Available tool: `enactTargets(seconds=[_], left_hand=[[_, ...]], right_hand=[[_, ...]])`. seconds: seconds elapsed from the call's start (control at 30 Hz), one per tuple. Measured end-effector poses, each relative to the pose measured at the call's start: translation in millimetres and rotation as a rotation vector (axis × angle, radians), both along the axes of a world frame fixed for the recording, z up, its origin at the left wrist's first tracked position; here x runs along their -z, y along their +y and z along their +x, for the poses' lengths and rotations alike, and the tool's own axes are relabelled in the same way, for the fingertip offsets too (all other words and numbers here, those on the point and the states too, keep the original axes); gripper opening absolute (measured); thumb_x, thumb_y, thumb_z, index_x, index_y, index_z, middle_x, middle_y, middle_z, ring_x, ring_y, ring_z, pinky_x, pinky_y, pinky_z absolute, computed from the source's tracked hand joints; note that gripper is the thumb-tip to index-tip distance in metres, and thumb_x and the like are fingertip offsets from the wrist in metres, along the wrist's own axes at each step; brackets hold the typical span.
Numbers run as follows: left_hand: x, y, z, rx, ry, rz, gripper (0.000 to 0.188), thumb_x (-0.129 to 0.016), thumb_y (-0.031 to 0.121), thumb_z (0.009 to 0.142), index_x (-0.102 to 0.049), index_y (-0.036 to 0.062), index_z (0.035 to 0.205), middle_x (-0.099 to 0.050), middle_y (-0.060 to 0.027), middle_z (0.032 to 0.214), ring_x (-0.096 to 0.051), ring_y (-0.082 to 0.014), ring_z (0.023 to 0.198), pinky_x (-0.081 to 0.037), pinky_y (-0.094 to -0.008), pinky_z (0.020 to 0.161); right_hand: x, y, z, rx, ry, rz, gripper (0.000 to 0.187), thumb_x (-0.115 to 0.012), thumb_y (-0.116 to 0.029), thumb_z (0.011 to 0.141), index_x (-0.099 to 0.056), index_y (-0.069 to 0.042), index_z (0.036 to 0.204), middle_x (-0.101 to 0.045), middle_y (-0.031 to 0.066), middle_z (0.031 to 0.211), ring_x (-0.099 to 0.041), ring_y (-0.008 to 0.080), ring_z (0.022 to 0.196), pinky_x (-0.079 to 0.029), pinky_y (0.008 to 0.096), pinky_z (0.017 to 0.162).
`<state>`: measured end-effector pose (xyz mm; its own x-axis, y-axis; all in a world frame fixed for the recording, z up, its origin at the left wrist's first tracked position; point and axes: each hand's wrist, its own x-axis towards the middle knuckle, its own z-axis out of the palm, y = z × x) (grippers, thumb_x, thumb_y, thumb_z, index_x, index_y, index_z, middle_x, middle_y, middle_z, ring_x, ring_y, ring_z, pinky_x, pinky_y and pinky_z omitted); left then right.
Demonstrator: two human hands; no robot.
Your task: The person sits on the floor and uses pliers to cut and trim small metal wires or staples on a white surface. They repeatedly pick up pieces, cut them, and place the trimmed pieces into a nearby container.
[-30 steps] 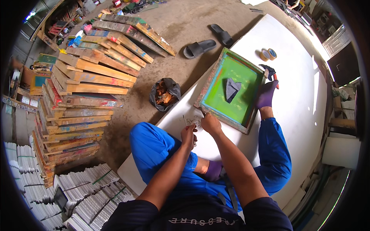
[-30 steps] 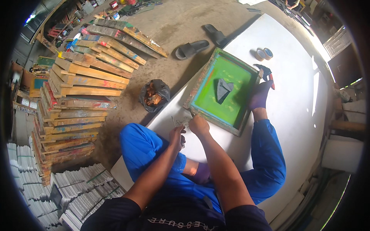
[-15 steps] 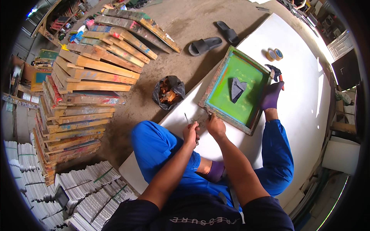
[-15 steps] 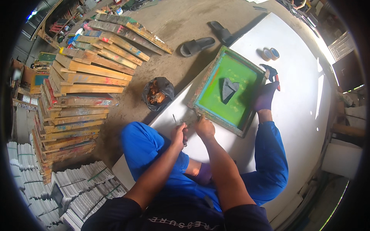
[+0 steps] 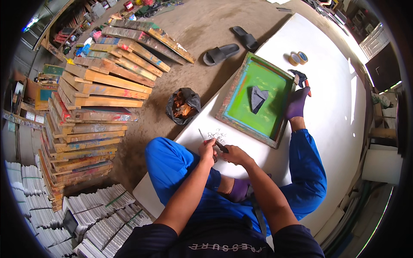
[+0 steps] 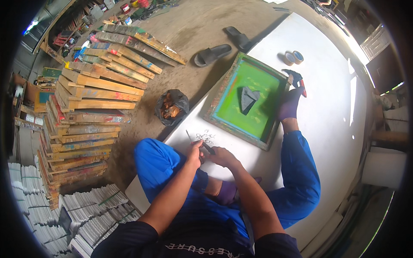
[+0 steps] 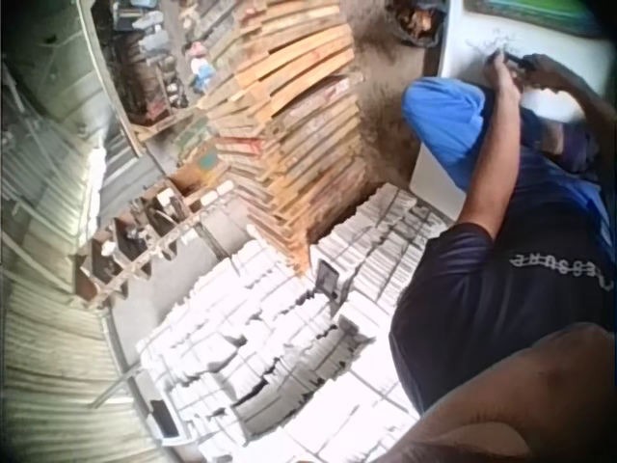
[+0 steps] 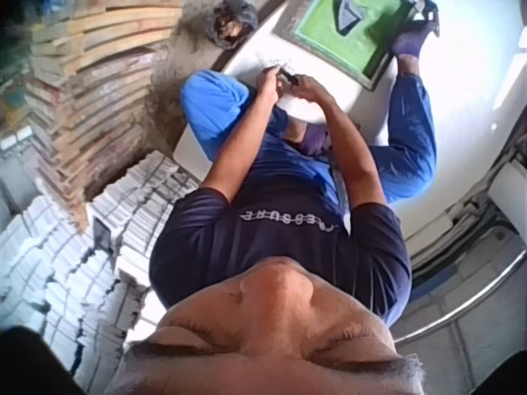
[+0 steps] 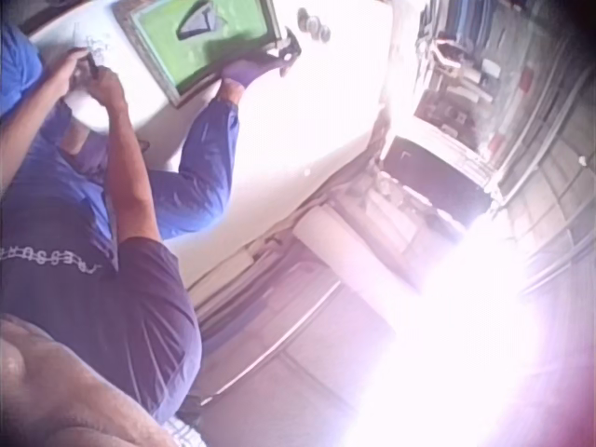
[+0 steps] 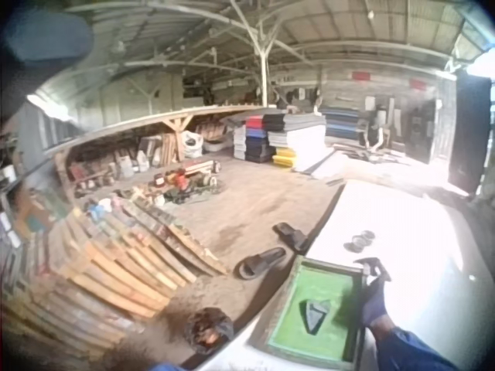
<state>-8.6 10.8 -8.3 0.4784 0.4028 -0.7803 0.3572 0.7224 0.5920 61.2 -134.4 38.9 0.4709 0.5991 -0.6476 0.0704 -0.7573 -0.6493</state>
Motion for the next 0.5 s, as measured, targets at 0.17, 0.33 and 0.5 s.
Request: enactTargets(seconds=[0.17,0.33,0.5], left_hand=[[-8,-3,4,-0.012,0.048,0.101,0.023,-0.079,0.026,0.090,-0.066,0.0072,0.094,-0.060,-0.0032,0.079,-0.045,-0.0119,0.043,-0.036,-0.0303,0.039],[-13,-8,5,0.036,0.043,0.107,0.033,-0.080,0.034,0.088,-0.061,0.0083,0.092,-0.058,-0.0029,0.079,-0.044,-0.0122,0.043,-0.035,-0.0300,0.039],[-2,-9,5,0.106,0.080,0.146,0.039,-0.079,0.040,0.087,-0.063,0.0074,0.098,-0.060,-0.0032,0.083,-0.045,-0.0134,0.046,-0.034,-0.0310,0.040]], right_hand=[[11,-16,12,0.361,0.335,0.169,0.041,-0.061,-0.036,0.101,-0.060,0.001,0.117,-0.071,0.0132,0.096,-0.073,0.0222,0.075,-0.057,0.0346,0.055],[6,-23,45,0.595,0.518,0.249,0.045,-0.061,-0.040,0.102,-0.053,-0.001,0.122,-0.070,0.0183,0.103,-0.074,0.0298,0.085,-0.060,0.0445,0.060],[0,-21,65,0.619,0.543,0.226,0.047,-0.060,-0.039,0.102,-0.052,-0.002,0.129,-0.070,0.0217,0.107,-0.074,0.0332,0.087,-0.062,0.0487,0.064]])
